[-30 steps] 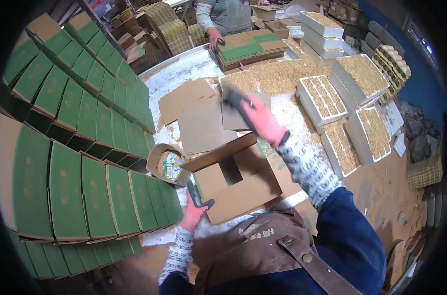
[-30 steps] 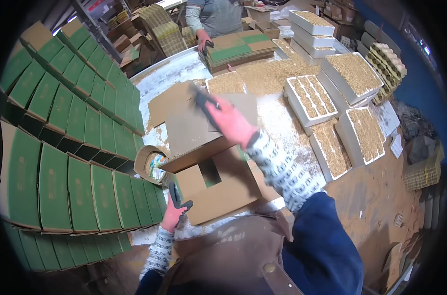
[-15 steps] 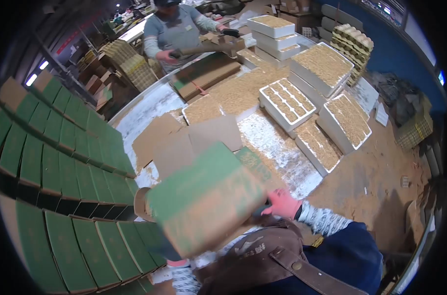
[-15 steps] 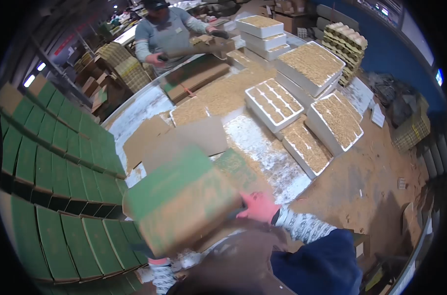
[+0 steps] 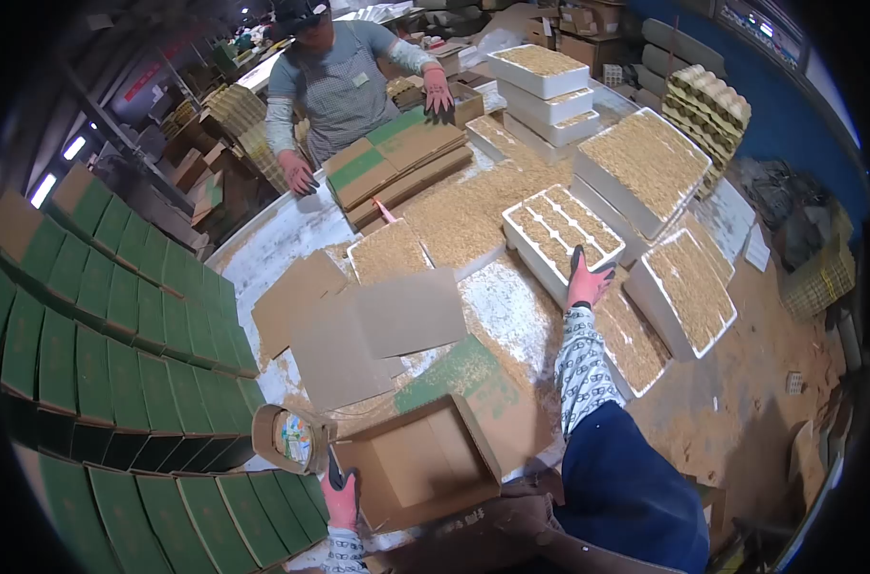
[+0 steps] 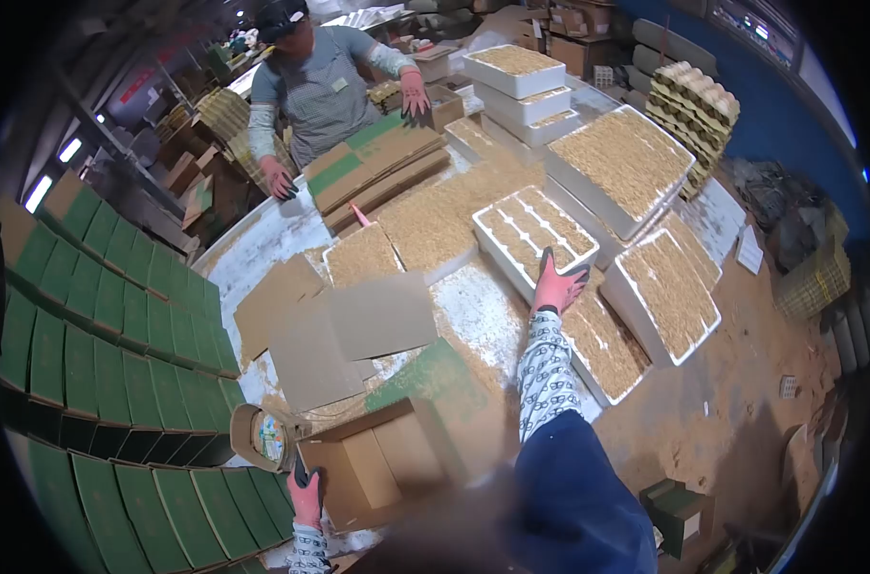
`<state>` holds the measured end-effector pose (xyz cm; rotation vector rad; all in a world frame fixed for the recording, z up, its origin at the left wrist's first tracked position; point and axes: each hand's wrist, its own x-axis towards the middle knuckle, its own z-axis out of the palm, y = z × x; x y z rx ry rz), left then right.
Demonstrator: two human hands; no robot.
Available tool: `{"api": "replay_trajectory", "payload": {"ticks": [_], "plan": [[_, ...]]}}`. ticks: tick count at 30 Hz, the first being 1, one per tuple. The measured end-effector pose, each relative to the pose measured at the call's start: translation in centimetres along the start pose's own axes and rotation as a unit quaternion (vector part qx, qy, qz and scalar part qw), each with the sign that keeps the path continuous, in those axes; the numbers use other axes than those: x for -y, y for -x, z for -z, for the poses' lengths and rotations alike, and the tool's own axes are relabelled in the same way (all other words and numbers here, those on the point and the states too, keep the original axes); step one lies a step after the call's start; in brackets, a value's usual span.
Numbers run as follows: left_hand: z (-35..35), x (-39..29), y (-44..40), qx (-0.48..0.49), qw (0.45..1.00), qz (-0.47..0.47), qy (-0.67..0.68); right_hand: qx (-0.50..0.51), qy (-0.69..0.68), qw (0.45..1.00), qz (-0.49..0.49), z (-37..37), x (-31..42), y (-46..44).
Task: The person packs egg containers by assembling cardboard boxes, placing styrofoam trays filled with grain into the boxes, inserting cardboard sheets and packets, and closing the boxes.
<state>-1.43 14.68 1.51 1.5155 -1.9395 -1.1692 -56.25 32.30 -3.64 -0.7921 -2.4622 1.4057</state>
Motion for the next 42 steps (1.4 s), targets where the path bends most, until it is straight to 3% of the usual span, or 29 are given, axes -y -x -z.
{"api": "replay_trajectory", "payload": {"ticks": [3, 4, 6, 8, 9, 10, 11, 12, 13, 14, 16, 17, 18, 19, 20, 21, 23, 24, 25, 26, 29, 31, 32, 33, 34, 36, 39, 41, 42], "plan": [[-0.3, 0.8, 0.3, 0.002, 0.999, -0.021, -0.033, 0.015, -0.221, 0.974, -0.044, -2.8, -1.6, -1.6], [-0.3, -0.9, 0.4, 0.018, 1.0, 0.008, 0.001, 0.044, -0.368, 0.929, 0.01, -2.9, -2.2, -2.0], [-0.1, 1.0, 0.1, -0.004, 1.0, -0.002, 0.0, 0.061, -0.352, 0.934, -0.006, -2.8, -3.7, -3.2], [-0.1, 2.3, -0.1, -0.003, 1.0, -0.025, 0.014, 0.121, -0.408, 0.904, -0.032, 2.3, -1.6, -0.1], [-0.1, 2.4, -0.2, 0.009, 0.999, -0.044, 0.026, 0.131, -0.341, 0.931, -0.02, 6.7, 1.2, 3.6], [-0.1, 2.4, -0.6, 0.018, 0.997, -0.062, 0.039, 0.212, -0.434, 0.875, 0.044, 8.6, 0.6, 4.5], [0.0, 2.4, -1.2, 0.061, 0.995, -0.066, 0.048, 0.269, -0.392, 0.873, 0.109, 11.5, 0.6, 6.1], [0.1, 2.4, -1.8, 0.103, 0.991, -0.067, 0.056, 0.315, -0.286, 0.874, 0.233, 14.6, 0.7, 7.8], [-0.6, 3.5, -2.5, 0.099, 0.99, -0.085, 0.061, 0.316, -0.129, 0.832, 0.438, 17.4, 0.5, 9.1], [-0.9, 1.7, -2.3, 0.072, 0.987, -0.091, 0.113, 0.328, -0.038, 0.765, 0.553, 19.7, 0.9, 10.7], [-1.3, -1.0, -2.4, 0.063, 0.97, -0.118, 0.202, 0.436, 0.026, 0.716, 0.545, 23.7, 2.2, 14.9], [-0.9, -0.4, -3.2, 0.05, 0.983, -0.176, 0.032, 0.476, 0.039, 0.694, 0.539, 24.8, 2.4, 17.4], [-1.2, -0.4, -3.5, 0.077, 0.975, -0.18, 0.108, 0.506, -0.006, 0.644, 0.573, 24.8, 2.3, 19.4], [-1.7, 1.4, -4.1, 0.165, 0.926, -0.027, 0.337, 0.569, -0.009, 0.611, 0.55, 24.5, 2.0, 20.5], [-2.3, 3.2, -4.6, 0.172, 0.809, 0.15, 0.541, 0.63, -0.009, 0.577, 0.52, 24.2, 1.7, 21.5], [-2.3, 4.1, -4.5, 0.187, 0.684, 0.244, 0.661, 0.63, -0.084, 0.558, 0.533, 23.7, 1.9, 23.0], [-1.5, 5.1, -4.4, 0.195, 0.898, 0.046, 0.392, 0.659, -0.009, 0.486, 0.574, 21.6, 2.0, 22.9], [-0.5, 4.8, -4.3, 0.158, 0.966, -0.055, 0.196, 0.729, -0.013, 0.579, 0.365, 21.4, 2.3, 24.0], [0.8, 1.5, -1.1, 0.024, 0.991, -0.094, 0.09, 0.729, -0.062, 0.669, 0.134, 21.3, 3.1, 25.5], [0.8, 1.1, -0.5, 0.039, 0.989, -0.09, 0.112, 0.73, 0.011, 0.674, 0.11, 21.0, 3.0, 25.0], [1.3, 1.3, -0.2, 0.092, 0.987, -0.078, 0.102, 0.7, 0.134, 0.68, 0.171, 19.8, -0.1, 24.8], [2.5, 0.8, -1.2, 0.116, 0.984, -0.045, 0.127, 0.565, 0.293, 0.642, 0.427, 18.6, -2.4, 25.2], [2.2, 3.1, -3.2, 0.009, 0.99, -0.019, 0.142, 0.507, 0.391, 0.597, 0.484, 17.0, -4.8, 24.3], [1.3, 6.6, -6.8, -0.093, 0.986, -0.079, 0.114, 0.448, 0.387, 0.54, 0.599, 17.1, -4.3, 25.1], [4.0, 1.5, -7.4, -0.107, 0.986, -0.009, 0.127, 0.413, 0.441, 0.505, 0.617, 16.7, -4.4, 26.4], [3.6, 4.2, -13.2, -0.274, 0.943, -0.08, -0.169, 0.366, 0.508, 0.432, 0.649, 14.0, -7.5, 26.4], [3.1, 5.3, -17.3, -0.176, 0.955, 0.071, -0.228, 0.417, 0.529, 0.376, 0.637, 10.1, -7.1, 26.5], [3.1, 5.7, -18.3, -0.143, 0.959, 0.136, -0.205, 0.564, 0.525, 0.295, 0.564, 10.6, 4.0, 29.0], [3.0, 6.3, -18.4, -0.143, 0.959, 0.158, -0.189, 0.617, 0.447, 0.429, 0.484, 9.1, 6.1, 27.6]]}}
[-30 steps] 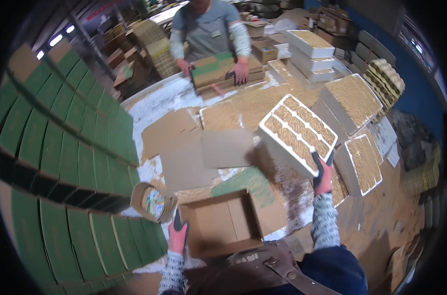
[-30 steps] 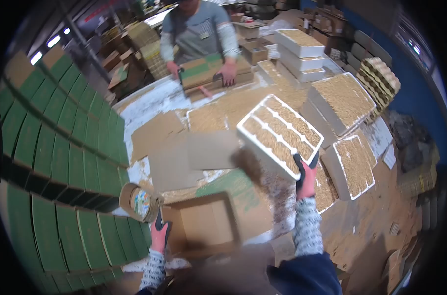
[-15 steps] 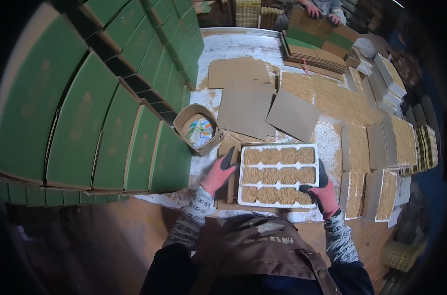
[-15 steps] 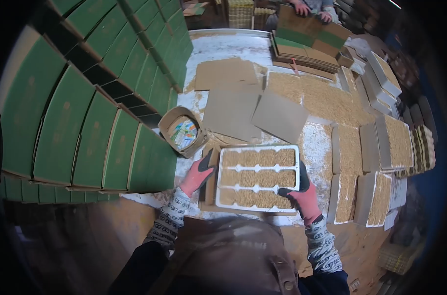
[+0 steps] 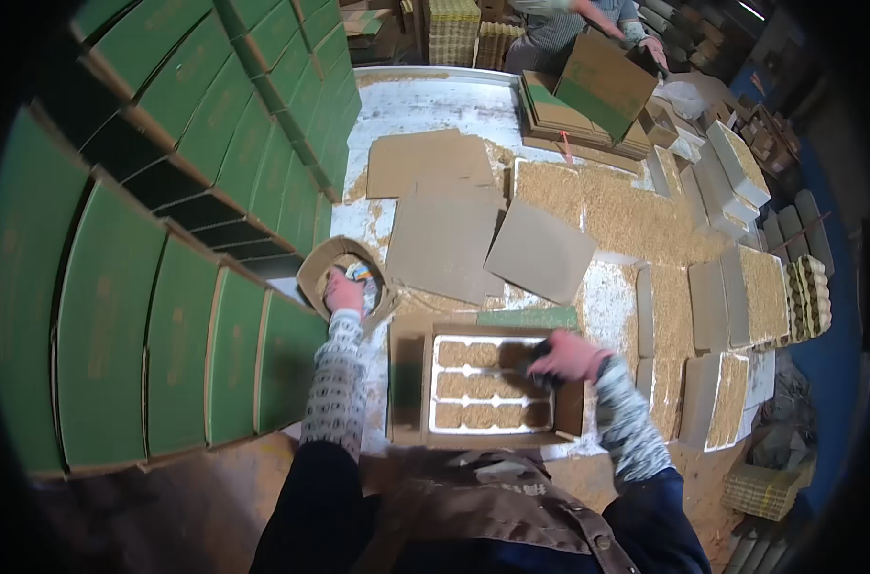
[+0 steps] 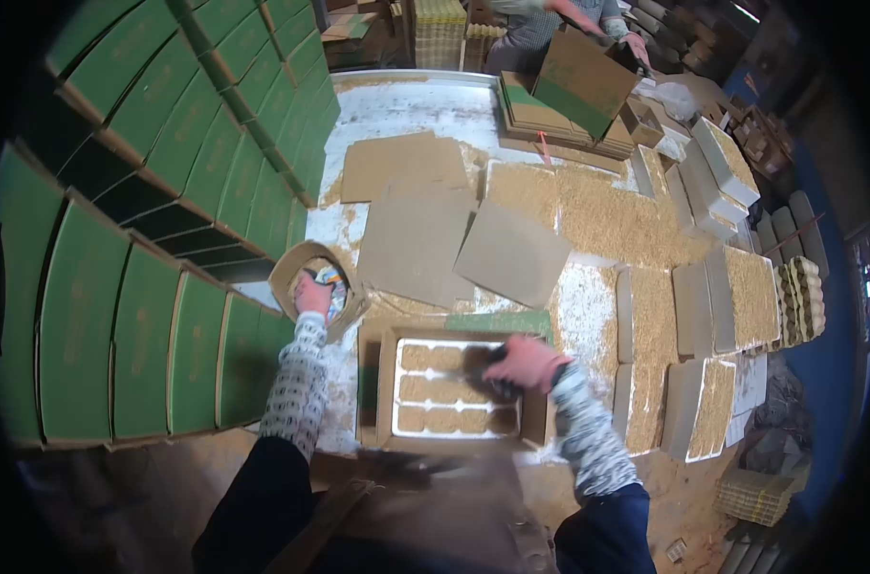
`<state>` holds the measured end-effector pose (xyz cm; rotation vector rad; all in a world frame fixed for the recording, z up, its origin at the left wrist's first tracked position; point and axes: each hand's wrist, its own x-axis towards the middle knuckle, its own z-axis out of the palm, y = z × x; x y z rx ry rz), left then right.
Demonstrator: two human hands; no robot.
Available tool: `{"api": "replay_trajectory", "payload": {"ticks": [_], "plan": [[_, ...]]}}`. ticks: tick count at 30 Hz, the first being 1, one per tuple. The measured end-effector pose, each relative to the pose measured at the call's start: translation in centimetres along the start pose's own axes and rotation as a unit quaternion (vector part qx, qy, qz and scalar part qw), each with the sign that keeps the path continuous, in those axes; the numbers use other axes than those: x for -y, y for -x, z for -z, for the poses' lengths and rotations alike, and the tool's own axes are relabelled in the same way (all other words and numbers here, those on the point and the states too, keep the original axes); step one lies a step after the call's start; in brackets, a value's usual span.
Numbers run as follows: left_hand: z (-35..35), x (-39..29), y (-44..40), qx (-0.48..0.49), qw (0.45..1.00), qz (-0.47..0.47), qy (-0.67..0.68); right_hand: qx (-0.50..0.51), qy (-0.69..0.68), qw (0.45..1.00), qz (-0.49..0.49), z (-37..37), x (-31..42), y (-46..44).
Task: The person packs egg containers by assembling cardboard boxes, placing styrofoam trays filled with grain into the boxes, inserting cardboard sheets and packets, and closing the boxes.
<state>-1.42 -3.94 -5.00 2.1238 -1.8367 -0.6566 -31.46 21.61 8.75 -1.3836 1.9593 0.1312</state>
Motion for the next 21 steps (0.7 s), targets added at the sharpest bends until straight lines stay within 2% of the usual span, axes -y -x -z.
{"api": "replay_trajectory", "payload": {"ticks": [1, 2, 3, 4, 6, 7, 9, 11, 12, 14, 15, 16, 17, 18, 19, 20, 21], "plan": [[-0.5, 0.6, -0.5, -0.057, 0.998, -0.031, 0.008, -0.018, -0.23, 0.969, 0.088, 2.9, -1.7, -1.2], [-1.3, 1.7, -0.5, -0.111, 0.992, -0.06, 0.013, -0.076, -0.363, 0.928, 0.034, 6.1, -1.5, -2.1], [-1.7, 2.4, -0.5, -0.164, 0.982, -0.087, 0.015, -0.218, -0.339, 0.915, -0.032, 7.5, -2.3, -4.7], [-0.1, 1.0, 0.8, -0.137, 0.989, -0.045, 0.045, -0.354, -0.161, 0.92, -0.041, 7.1, -5.7, -8.8], [0.0, 1.0, 0.9, -0.119, 0.991, -0.028, 0.047, -0.456, 0.093, 0.885, -0.014, 5.4, -11.6, -16.1], [0.4, 1.3, 0.9, -0.114, 0.992, -0.014, 0.048, -0.422, 0.147, 0.893, -0.046, 4.6, -12.7, -18.2], [1.2, 1.6, 1.0, -0.103, 0.994, -0.024, 0.014, -0.289, 0.157, 0.944, -0.023, 5.7, -12.5, -18.4], [2.1, 1.3, 2.2, -0.152, 0.986, -0.064, 0.026, -0.255, 0.175, 0.949, 0.061, 6.8, -12.0, -18.1], [2.6, 0.9, 3.2, -0.158, 0.979, -0.11, 0.07, -0.238, 0.185, 0.948, 0.098, 7.2, -12.0, -17.3], [5.2, -2.0, 6.7, -0.158, 0.952, -0.209, 0.161, -0.217, 0.111, 0.953, 0.182, 7.9, -9.8, -12.9], [6.4, -3.9, 9.3, -0.203, 0.915, -0.323, 0.134, -0.207, 0.072, 0.951, 0.217, 8.1, -8.4, -9.8], [7.7, -5.9, 12.3, -0.245, 0.861, -0.432, 0.109, -0.282, 0.112, 0.919, 0.251, 8.0, -6.9, -6.3], [9.3, -7.9, 15.3, -0.073, 0.831, -0.516, 0.197, -0.313, 0.132, 0.907, 0.251, 7.5, -5.9, -4.0], [8.7, -8.6, 18.3, 0.003, 0.819, -0.569, 0.067, -0.351, 0.137, 0.886, 0.271, 7.2, -4.4, -1.7], [8.2, -9.4, 21.3, 0.081, 0.778, -0.621, -0.049, -0.361, 0.124, 0.883, 0.273, 6.8, -2.4, 0.8], [4.3, -7.8, 23.5, 0.135, 0.755, -0.624, -0.146, -0.351, 0.103, 0.884, 0.293, 5.7, -0.6, 2.8], [2.9, -6.1, 23.9, 0.196, 0.734, -0.624, -0.183, -0.306, 0.132, 0.887, 0.318, 4.5, 0.3, 4.8]]}}
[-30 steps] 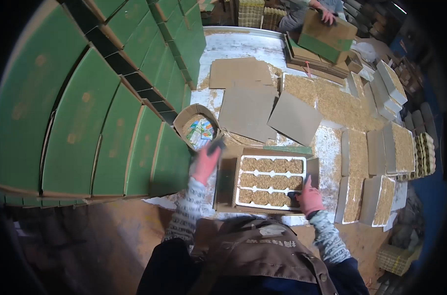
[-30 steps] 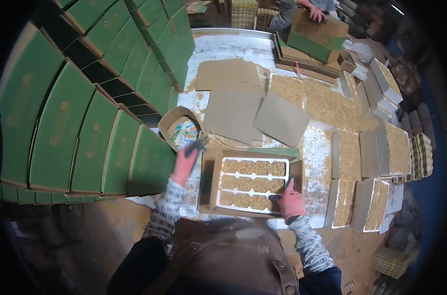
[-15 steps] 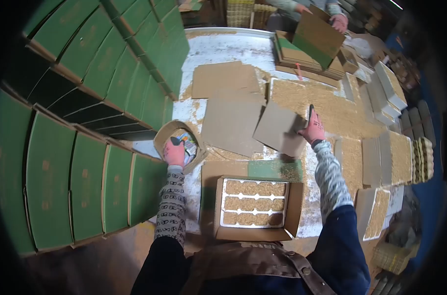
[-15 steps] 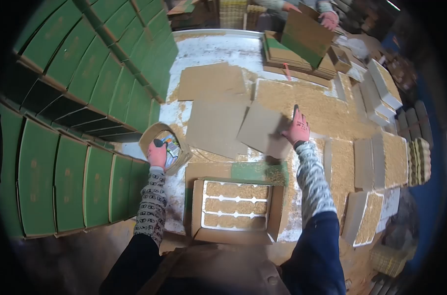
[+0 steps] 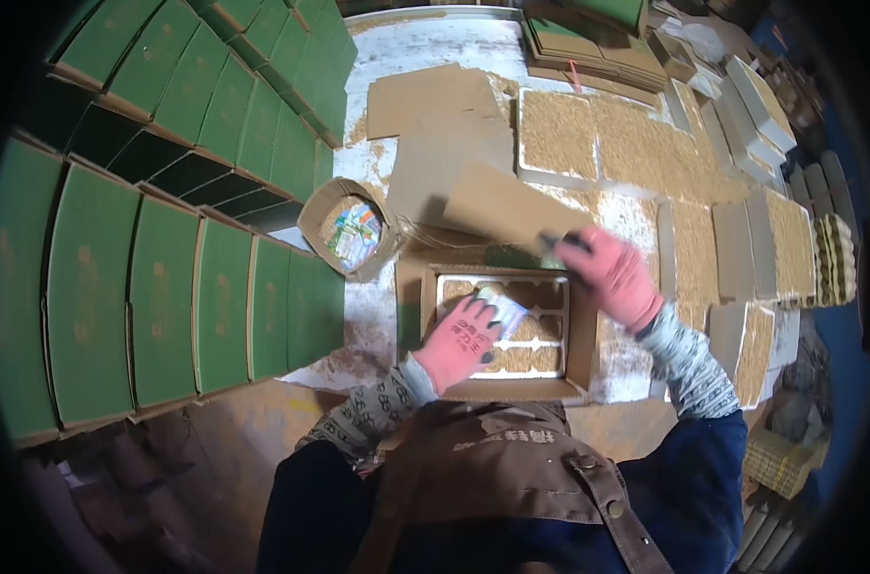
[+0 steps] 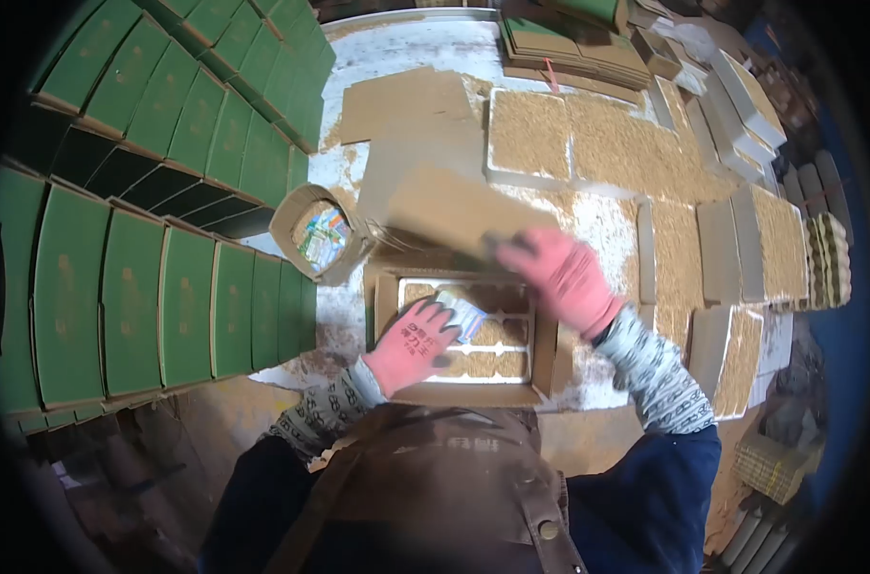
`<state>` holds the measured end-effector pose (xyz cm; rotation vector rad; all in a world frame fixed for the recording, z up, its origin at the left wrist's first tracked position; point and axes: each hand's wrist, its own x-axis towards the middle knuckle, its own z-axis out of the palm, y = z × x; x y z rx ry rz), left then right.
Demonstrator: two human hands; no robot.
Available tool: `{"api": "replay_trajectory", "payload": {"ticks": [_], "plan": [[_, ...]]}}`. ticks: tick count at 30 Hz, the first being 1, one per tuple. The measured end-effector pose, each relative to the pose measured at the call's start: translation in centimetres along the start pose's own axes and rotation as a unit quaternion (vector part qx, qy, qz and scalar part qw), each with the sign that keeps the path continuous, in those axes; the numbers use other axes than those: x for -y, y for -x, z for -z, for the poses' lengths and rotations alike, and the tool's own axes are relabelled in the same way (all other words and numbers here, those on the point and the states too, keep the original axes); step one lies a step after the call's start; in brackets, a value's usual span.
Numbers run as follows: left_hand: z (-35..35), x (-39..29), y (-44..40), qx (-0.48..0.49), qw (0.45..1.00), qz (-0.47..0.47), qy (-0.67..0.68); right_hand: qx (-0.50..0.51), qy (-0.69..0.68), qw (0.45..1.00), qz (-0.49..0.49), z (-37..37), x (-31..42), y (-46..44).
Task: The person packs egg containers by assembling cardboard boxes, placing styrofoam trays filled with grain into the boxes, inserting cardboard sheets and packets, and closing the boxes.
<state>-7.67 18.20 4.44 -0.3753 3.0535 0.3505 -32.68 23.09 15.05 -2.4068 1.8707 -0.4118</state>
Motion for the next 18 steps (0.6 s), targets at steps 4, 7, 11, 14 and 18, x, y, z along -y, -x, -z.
{"api": "replay_trajectory", "payload": {"ticks": [4, 7, 11, 14, 18], "plan": [[1.7, 1.8, 6.4, -0.305, 0.943, 0.085, 0.106, 0.13, 0.036, 0.984, 0.12, -5.0, 6.5, 7.1], [0.3, 1.8, 7.9, -0.267, 0.901, 0.295, 0.171, 0.255, -0.04, 0.963, 0.078, -11.7, 6.9, 9.7], [-0.8, 1.6, 7.8, -0.302, 0.881, 0.3, 0.206, 0.295, -0.177, 0.936, -0.071, -6.3, 5.4, 8.3], [-0.8, 0.7, 7.4, -0.285, 0.9, 0.268, 0.192, -0.023, -0.331, 0.879, -0.343, -2.2, 1.0, 9.6], [-6.5, 1.8, 3.9, -0.033, 0.999, 0.004, -0.033, 0.184, -0.49, 0.737, -0.428, -11.9, -2.0, 8.3]]}}
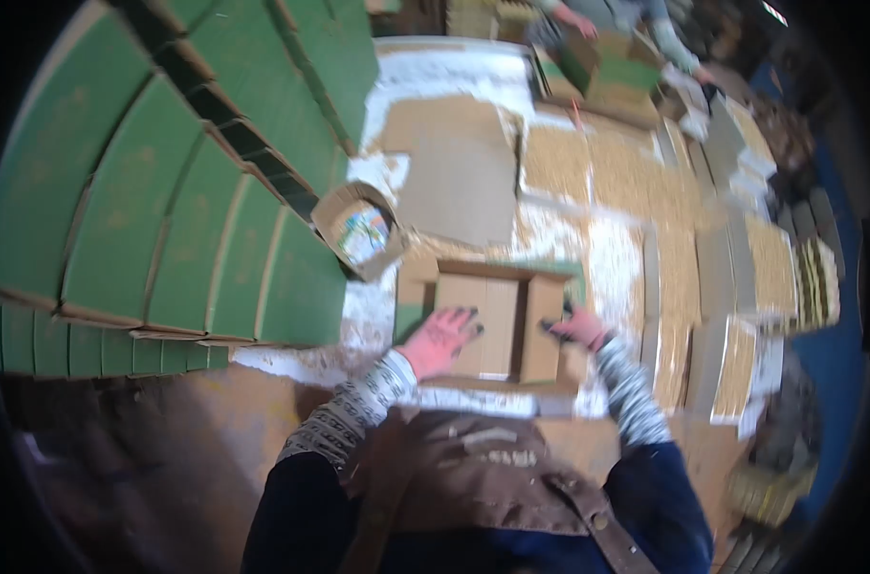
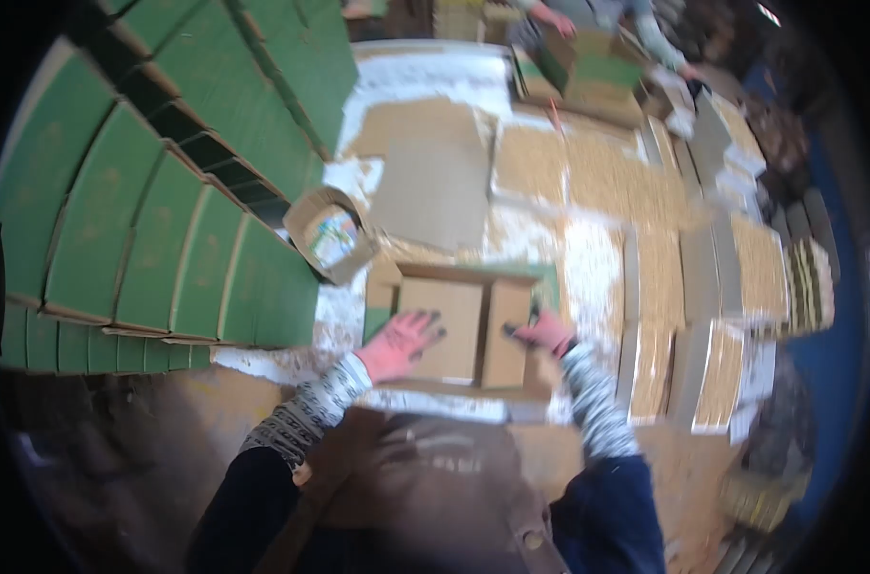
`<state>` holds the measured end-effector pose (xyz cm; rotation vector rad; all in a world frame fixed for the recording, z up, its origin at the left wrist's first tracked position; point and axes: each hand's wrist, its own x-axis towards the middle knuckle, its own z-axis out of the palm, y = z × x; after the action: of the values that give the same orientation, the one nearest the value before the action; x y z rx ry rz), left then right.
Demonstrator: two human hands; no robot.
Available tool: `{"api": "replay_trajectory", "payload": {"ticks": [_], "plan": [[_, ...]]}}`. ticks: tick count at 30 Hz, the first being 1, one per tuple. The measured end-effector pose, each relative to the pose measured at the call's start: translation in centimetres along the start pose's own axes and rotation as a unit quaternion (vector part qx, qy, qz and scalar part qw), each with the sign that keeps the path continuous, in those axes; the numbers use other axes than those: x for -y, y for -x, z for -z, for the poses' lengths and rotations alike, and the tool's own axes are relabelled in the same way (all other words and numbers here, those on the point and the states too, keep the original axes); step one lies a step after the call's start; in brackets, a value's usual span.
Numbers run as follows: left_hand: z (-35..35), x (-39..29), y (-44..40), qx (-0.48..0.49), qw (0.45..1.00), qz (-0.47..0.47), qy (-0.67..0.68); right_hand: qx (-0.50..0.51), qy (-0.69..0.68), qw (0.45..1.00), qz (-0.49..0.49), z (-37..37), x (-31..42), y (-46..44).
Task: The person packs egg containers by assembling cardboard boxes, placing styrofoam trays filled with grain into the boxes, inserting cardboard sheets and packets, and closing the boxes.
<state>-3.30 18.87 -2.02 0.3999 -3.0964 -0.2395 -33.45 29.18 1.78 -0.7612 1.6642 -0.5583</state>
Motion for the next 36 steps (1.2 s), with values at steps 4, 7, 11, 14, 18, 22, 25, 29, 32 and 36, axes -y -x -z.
{"api": "replay_trajectory", "payload": {"ticks": [4, 7, 11, 14, 18, 22, 25, 29, 32, 36], "plan": [[1.7, 0.3, 0.8, -0.069, 0.923, 0.211, 0.315, -0.236, -0.056, 0.938, 0.246, -4.4, -5.0, -1.7], [-0.4, -1.9, 0.5, -0.126, 0.657, 0.377, 0.641, -0.085, 0.073, 0.976, 0.184, -0.6, -8.6, -4.4], [5.5, -2.2, 2.8, -0.089, 0.242, 0.365, 0.895, -0.045, 0.233, 0.874, 0.424, 1.4, -4.0, 1.6], [13.8, 0.5, 6.4, -0.173, 0.544, 0.204, 0.795, -0.026, -0.007, 0.945, 0.326, 0.9, 7.7, 6.2], [32.3, 0.6, 16.3, -0.572, 0.721, -0.004, 0.391, -0.03, 0.009, 0.868, 0.496, -0.5, 24.3, 12.4], [44.5, 4.1, 23.9, -0.85, 0.525, 0.002, 0.056, -0.033, 0.04, 0.762, 0.646, -4.1, 38.3, 18.7], [46.5, 16.6, 32.3, -0.748, 0.648, 0.145, -0.013, -0.029, 0.039, 0.724, 0.688, -7.4, 46.0, 21.8], [47.2, 14.7, 30.5, -0.671, 0.713, 0.204, -0.005, 0.099, -0.045, 0.853, 0.51, -12.5, 52.8, 25.7], [46.8, 18.2, 30.8, -0.724, 0.668, 0.128, 0.113, 0.0, 0.082, 0.69, 0.719, -12.8, 56.6, 24.1], [44.1, 22.2, 32.6, -0.636, 0.703, 0.217, -0.232, -0.179, 0.189, 0.575, 0.775, -20.8, 56.2, 21.9]]}}
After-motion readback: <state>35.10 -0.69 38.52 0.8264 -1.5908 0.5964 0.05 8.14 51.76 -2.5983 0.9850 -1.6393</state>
